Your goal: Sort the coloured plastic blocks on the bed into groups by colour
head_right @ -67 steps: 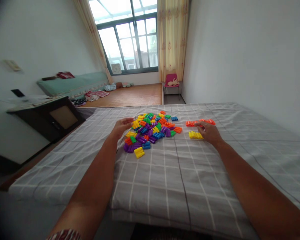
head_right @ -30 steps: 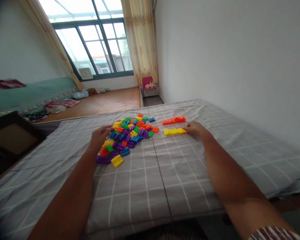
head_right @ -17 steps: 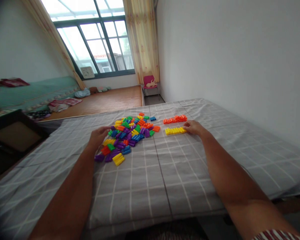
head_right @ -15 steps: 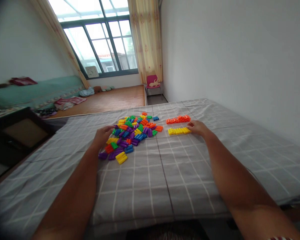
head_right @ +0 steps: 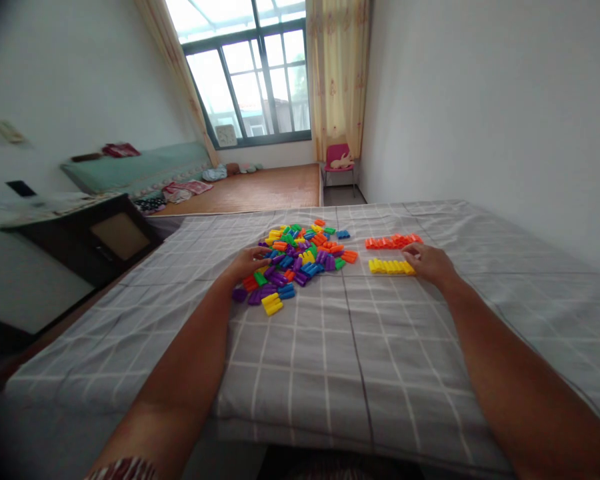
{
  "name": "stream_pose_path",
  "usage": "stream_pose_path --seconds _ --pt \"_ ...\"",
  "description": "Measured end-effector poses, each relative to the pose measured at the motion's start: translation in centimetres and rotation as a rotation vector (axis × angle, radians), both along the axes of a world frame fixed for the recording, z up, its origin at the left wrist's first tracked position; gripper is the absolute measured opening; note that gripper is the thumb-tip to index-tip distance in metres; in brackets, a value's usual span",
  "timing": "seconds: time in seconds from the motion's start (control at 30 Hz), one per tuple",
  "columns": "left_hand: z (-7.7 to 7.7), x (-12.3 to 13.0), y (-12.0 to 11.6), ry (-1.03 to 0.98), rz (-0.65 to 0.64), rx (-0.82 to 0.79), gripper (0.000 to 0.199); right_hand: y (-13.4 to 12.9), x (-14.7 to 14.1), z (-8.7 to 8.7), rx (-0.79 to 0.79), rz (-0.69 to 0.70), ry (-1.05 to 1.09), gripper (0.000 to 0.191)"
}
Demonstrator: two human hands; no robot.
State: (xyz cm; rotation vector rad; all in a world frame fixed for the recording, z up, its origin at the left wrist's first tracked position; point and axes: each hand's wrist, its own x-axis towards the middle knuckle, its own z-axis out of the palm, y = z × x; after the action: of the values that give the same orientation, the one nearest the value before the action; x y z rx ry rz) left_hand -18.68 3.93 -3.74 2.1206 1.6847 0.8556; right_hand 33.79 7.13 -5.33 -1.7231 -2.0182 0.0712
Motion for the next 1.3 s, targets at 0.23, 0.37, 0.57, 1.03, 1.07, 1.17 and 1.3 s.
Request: stream_pose_path --seconds 0.23,0.37,0.57,1.03,1.07,1.17,1.3 --pt "1.3 6.0 -0.8 0.145 -0.078 0.348 0.032 -1.0 -2.8 0.9 0.065 0.074 0.070 0.029" --pt "0.6 10.4 -1.8 0.287 -0.213 0.268 0.032 -2.6 -6.7 1.7 0.044 0.180 0.163 0.027" --pt "-0.1 10.3 -1.7 0.156 -0.249 0.192 0.042 -3.7 -13.9 3.1 -0.042 0.465 0.180 0.024" --pt "0.7 9.8 -2.2 -0.042 -0.312 0.220 0.028 -2.7 -22.1 2.9 -0.216 0.798 0.346 0.036" --pt "0.8 9.9 -2.2 -0.064 -0.317 0.214 0.027 -2.8 -21.8 2.9 -0.199 0.778 0.355 0.035" --pt "1.0 10.1 -2.3 -0.106 -0.311 0.218 0.030 -2.5 -20.0 3.5 -0.112 0.662 0.352 0.029" --pt "1.3 9.8 -2.2 -0.090 -0.285 0.260 0.027 -0.9 -13.4 5.1 -0.070 0.400 0.372 0.028"
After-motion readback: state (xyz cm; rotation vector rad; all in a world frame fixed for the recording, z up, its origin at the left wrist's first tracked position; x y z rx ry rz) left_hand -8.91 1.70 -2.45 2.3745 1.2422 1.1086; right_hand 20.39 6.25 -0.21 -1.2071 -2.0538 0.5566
